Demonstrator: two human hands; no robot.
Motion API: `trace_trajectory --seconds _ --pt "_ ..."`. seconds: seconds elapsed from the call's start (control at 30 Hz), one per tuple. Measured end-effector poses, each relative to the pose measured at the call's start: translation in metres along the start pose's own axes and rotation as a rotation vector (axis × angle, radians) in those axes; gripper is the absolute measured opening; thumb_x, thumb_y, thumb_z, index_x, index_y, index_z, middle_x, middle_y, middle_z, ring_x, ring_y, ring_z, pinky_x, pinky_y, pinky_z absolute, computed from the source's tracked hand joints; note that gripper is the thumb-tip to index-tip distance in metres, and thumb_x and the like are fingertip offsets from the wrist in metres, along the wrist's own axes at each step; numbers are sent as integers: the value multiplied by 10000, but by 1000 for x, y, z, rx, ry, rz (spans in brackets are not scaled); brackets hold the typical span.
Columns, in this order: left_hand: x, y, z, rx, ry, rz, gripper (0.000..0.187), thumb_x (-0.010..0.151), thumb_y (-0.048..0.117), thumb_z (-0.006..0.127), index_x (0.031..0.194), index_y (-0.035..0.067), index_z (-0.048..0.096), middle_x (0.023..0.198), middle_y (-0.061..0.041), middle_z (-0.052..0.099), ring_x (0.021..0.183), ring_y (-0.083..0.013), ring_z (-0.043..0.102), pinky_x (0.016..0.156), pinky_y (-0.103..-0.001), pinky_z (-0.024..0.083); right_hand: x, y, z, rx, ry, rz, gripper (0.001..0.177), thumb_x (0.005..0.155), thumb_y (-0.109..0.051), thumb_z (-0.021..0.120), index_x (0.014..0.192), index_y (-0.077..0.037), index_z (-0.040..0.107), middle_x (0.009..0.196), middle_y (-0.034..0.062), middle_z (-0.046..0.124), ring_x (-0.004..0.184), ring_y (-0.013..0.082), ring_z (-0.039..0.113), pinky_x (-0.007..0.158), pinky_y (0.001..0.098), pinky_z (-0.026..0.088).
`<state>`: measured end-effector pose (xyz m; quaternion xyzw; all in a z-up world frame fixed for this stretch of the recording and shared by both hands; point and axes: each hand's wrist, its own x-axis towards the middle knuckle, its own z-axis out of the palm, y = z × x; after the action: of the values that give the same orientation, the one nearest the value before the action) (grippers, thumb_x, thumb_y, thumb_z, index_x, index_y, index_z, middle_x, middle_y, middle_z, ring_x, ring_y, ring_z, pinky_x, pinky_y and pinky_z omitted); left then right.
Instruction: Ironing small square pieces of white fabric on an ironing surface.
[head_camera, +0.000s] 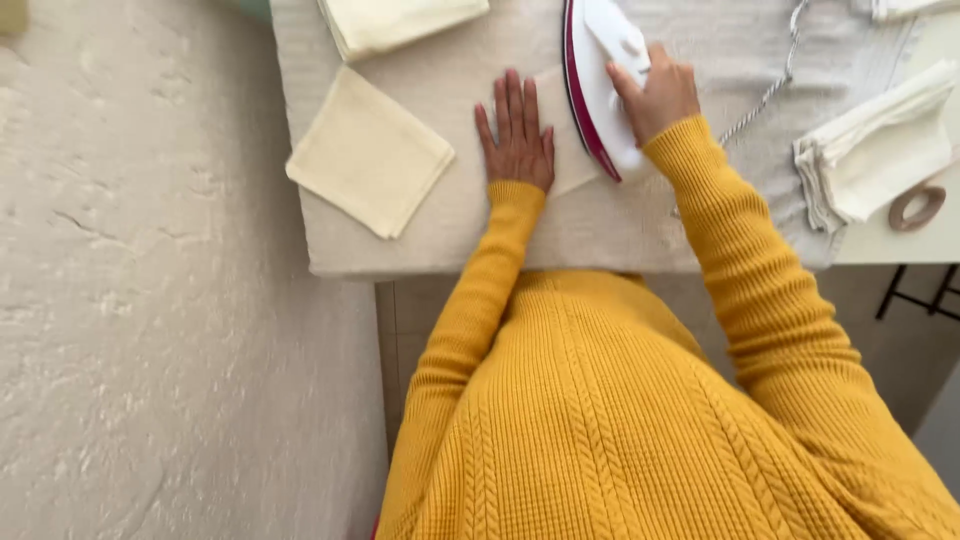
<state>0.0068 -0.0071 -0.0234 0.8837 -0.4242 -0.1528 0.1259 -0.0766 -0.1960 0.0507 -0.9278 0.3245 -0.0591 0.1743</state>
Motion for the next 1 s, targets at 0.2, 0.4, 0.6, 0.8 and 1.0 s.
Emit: trace_trajectory --seconds 0.2,0.4,0.6,0.8,1.0 --pt "-19 2 4 -75 262 42 741 1092 397 395 1652 65 42 1730 -143 -8 1622 -277 -8 1334 -547 -9 -10 4 -4 201 -206 288 487 1065 -443 629 1214 21 629 781 282 719 781 418 713 895 456 566" --pt "-24 5 7 -128 186 30 765 1048 405 422 1628 58 64 1706 -164 29 1601 -296 8 1306 -564 4 -16 23 2 71 43 -59 439 1061 -351 684 1216 59 684 962 277 733 821 417 725 765 470 577" --pt "-18 -1 1 -91 301 64 751 1066 405 393 1622 40 42 1701 -175 5 1590 -297 -7 1303 -546 -5 -11 23 -21 154 -150 191 497 1107 -386 675 1135 107 625 834 227 723 667 280 741 603 401 604" --pt "-63 -31 7 -271 245 2 732 1076 289 451 1631 1 70 1717 -197 28 1607 -337 32 1337 -466 48 -32 1 -18 -16 5 -39 475 1152 -380 754 1042 68 637 875 246 718 732 336 727 623 428 604" --pt "-91 -41 2 -152 283 42 677 1094 229 468 1638 8 131 1731 -169 76 1630 -331 74 1365 -460 84 -44 -65 11 74 -174 17 515 1039 -394 727 1151 94 608 771 271 699 662 391 719 569 459 580"
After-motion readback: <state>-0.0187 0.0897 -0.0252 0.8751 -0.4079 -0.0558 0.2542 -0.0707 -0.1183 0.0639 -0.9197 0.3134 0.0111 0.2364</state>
